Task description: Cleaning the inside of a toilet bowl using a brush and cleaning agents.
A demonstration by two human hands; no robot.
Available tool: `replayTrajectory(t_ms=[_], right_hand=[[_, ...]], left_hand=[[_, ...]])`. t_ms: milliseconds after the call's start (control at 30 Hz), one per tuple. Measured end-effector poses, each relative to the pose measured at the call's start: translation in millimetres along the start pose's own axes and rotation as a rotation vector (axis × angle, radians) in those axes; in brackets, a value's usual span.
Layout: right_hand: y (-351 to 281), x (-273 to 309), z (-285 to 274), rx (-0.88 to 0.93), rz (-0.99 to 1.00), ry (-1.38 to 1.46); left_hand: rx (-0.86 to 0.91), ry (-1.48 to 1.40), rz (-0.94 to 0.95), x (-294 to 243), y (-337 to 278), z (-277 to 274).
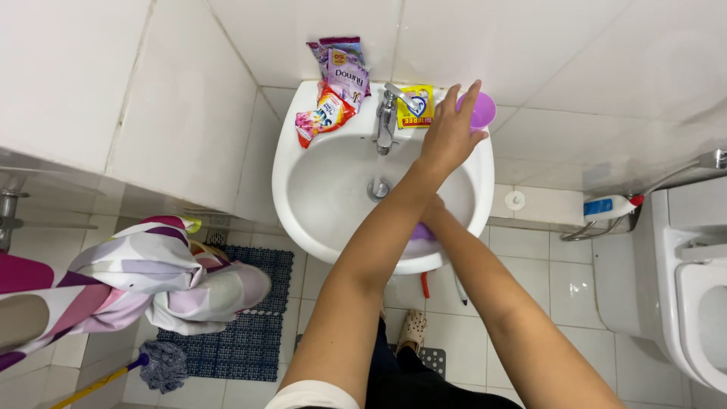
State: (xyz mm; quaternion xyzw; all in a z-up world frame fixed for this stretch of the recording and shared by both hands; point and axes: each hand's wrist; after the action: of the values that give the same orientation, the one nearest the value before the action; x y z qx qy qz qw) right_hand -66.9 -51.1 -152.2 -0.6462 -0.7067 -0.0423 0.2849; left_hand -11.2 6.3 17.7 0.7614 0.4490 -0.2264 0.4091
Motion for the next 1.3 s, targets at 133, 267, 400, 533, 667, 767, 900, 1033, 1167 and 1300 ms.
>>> replayTrajectory(t_ms=[133, 267, 400, 533, 667, 767, 900, 1033, 1167, 1300], right_hand=[[27, -37, 11, -0.068, -0.123, 0.148], [22, 20, -9, -0.011, 0.054, 0.467], [12, 58, -27, 0.066, 0.372, 0.499], [96, -58, 108, -0.078, 0.015, 0.44], [63, -2, 80, -0.239, 0.027, 0.513], [78, 0, 92, -0.226, -0.058, 0.39], [83, 5, 90, -0.193, -0.045, 0.1], [68, 60, 38, -0.204, 0.129, 0.439], [64, 42, 16, -0.155, -0.001, 1.007], [24, 31, -39, -0.148, -0.04, 0.945]], left_hand=[[-0.123, -0.281, -0.038, 47, -63, -10], [0.04, -0.245, -0.409, 160, -122, 10], [0.04, -0.412, -0.684, 182, -107, -1], [0.145, -0.632, -0.795, 166, -101, 9], [0.054, -0.594, -0.603, 179, -115, 6], [0.07, -0.685, -0.602, 181, -114, -6], [0.084, -0.71, -0.611, 176, -118, -25], [-0.109, -0.228, -0.445, 183, -128, -38], [0.044, -0.242, -0.61, 176, -128, -47], [0.149, -0.481, -0.6, 232, -151, 21]])
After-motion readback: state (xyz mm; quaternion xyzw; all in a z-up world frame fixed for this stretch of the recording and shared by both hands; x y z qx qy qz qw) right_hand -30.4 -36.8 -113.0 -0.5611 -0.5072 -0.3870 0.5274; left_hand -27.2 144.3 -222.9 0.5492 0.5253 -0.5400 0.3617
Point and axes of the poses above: each hand's wrist, its own y-axis towards the middle knuckle, its own z-axis out of the palm, x = y × z, and after that the axes turned 1 degree about x, right-handed
